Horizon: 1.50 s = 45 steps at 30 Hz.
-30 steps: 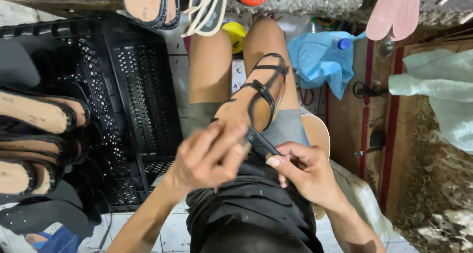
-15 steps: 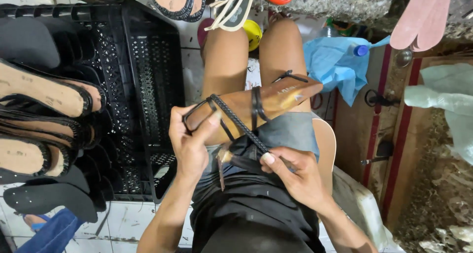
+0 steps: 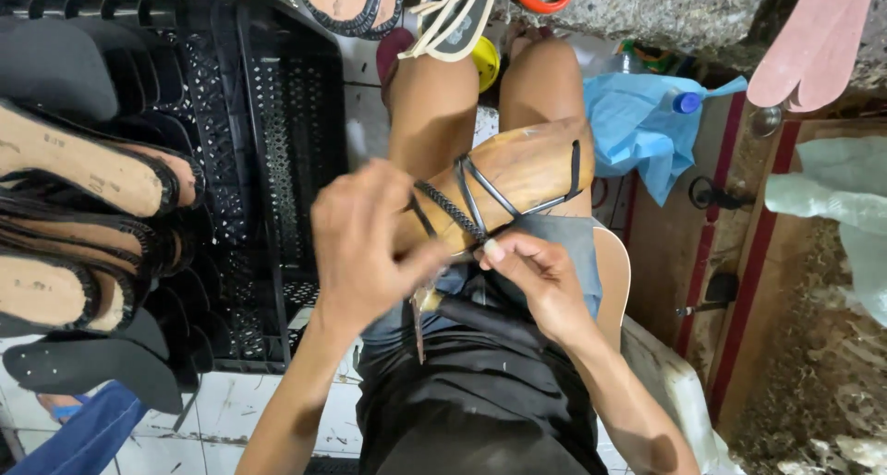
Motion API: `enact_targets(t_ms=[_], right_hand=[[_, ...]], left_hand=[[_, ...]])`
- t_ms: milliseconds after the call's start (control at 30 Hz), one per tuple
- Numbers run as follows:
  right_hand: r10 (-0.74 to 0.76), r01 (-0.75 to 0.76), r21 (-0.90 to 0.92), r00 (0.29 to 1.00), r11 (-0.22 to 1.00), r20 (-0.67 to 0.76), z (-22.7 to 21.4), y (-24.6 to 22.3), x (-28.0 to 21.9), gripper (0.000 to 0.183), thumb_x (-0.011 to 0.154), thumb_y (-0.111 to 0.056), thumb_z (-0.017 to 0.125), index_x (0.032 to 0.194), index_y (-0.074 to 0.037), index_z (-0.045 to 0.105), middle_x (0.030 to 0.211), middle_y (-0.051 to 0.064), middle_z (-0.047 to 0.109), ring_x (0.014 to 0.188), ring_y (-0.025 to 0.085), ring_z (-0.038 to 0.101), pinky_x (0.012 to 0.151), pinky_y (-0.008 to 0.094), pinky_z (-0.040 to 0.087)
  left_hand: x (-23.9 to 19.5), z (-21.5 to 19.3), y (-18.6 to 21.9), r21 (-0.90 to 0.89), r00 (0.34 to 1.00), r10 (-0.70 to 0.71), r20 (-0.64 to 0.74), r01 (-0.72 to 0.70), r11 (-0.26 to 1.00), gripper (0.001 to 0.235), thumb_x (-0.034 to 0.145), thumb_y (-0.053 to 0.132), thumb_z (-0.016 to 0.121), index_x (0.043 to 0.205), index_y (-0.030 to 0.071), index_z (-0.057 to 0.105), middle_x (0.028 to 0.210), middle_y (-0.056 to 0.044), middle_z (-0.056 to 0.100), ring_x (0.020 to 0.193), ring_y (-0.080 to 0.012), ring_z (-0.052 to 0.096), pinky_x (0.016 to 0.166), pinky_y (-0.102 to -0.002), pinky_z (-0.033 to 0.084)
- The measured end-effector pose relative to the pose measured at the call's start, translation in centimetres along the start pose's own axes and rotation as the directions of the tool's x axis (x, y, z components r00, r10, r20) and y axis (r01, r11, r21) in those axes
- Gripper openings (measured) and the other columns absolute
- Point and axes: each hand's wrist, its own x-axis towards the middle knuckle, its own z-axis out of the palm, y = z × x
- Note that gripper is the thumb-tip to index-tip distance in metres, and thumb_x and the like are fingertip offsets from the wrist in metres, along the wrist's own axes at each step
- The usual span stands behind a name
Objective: Assembling sandals by fitting straps into soles, using a wooden last for shaping, and hammering components together.
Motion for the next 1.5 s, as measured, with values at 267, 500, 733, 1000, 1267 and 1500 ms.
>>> enact_targets(t_ms=[267,500,733,1000,1267,1500], right_hand=[[0.017,-0.018,-0.13,1.0,0.991,-0.015,-1.4,0.7,0.4,0.026,0.088,-0.017,0.05,0.081,0.004,0.062,0.078,0.014,0.064,0.071,0.02,0.062,0.063,0.037,0.054],[0.089,-0.089,0.015,0.996,0.996,0.009,-1.7,0.9,1.2,0.032,0.089,-0.018,0.045,0.077,0.008,0.06,0.063,0.016,0.061,0.053,0.021,0.063,0.045,0.032,0.055],[-0.026,0.027,-0.025,0.999,0.999,0.03,-0.5,-0.2,1.3,0.019,0.082,-0.004,0.056,0.067,0.007,0.061,0.052,0.014,0.058,0.043,0.017,0.059,0.036,0.026,0.049],[-0.022,0.024,0.054,0.999,0.998,-0.034,-0.2,0.9,0.4,0.017,0.082,-0.001,0.055,0.068,0.008,0.061,0.053,0.013,0.057,0.048,0.016,0.06,0.041,0.026,0.052],[-0.068,0.081,0.148,0.993,0.986,-0.091,-0.1,0.5,0.7,0.018,0.082,0.0,0.055,0.067,0.009,0.06,0.05,0.014,0.056,0.044,0.016,0.058,0.04,0.026,0.052],[-0.029,0.044,0.136,0.994,0.99,-0.105,-0.1,2.5,0.9,0.016,0.082,-0.001,0.055,0.069,0.007,0.061,0.054,0.013,0.058,0.048,0.016,0.059,0.045,0.027,0.052]], left_hand=[[-0.4,3.1,-0.6,0.081,0.936,0.327,0.128,-0.339,0.937,0.05,0.076,0.022,0.064,0.123,0.012,0.049,0.128,-0.014,0.044,0.093,-0.0312,0.057,0.079,-0.038,0.047],[0.0,2.7,-0.5,0.017,0.932,0.275,0.235,-0.287,0.958,0.066,0.063,0.017,0.075,0.123,0.013,0.048,0.133,-0.016,0.037,0.093,-0.0318,0.058,0.082,-0.04,0.047],[0.2,2.6,-0.7,0.006,0.938,0.267,0.22,-0.275,0.961,0.075,0.058,0.018,0.079,0.125,0.014,0.045,0.133,-0.016,0.038,0.09,-0.03,0.06,0.083,-0.039,0.048],[0.4,2.6,-1.1,-0.112,0.957,0.194,0.214,-0.173,0.978,0.058,0.058,0.016,0.078,0.11,0.007,0.052,0.11,-0.013,0.049,0.083,-0.0293,0.061,0.076,-0.038,0.051],[0.5,2.4,-1.3,-0.061,0.947,0.218,0.235,-0.21,0.976,0.048,0.058,0.023,0.078,0.099,0.013,0.055,0.096,-0.004,0.048,0.079,-0.0217,0.061,0.073,-0.032,0.052],[1.7,1.8,-0.8,-0.1,0.949,0.206,0.24,-0.187,0.977,0.044,0.06,0.021,0.078,0.096,0.01,0.056,0.096,-0.007,0.048,0.081,-0.0261,0.061,0.072,-0.035,0.052]])
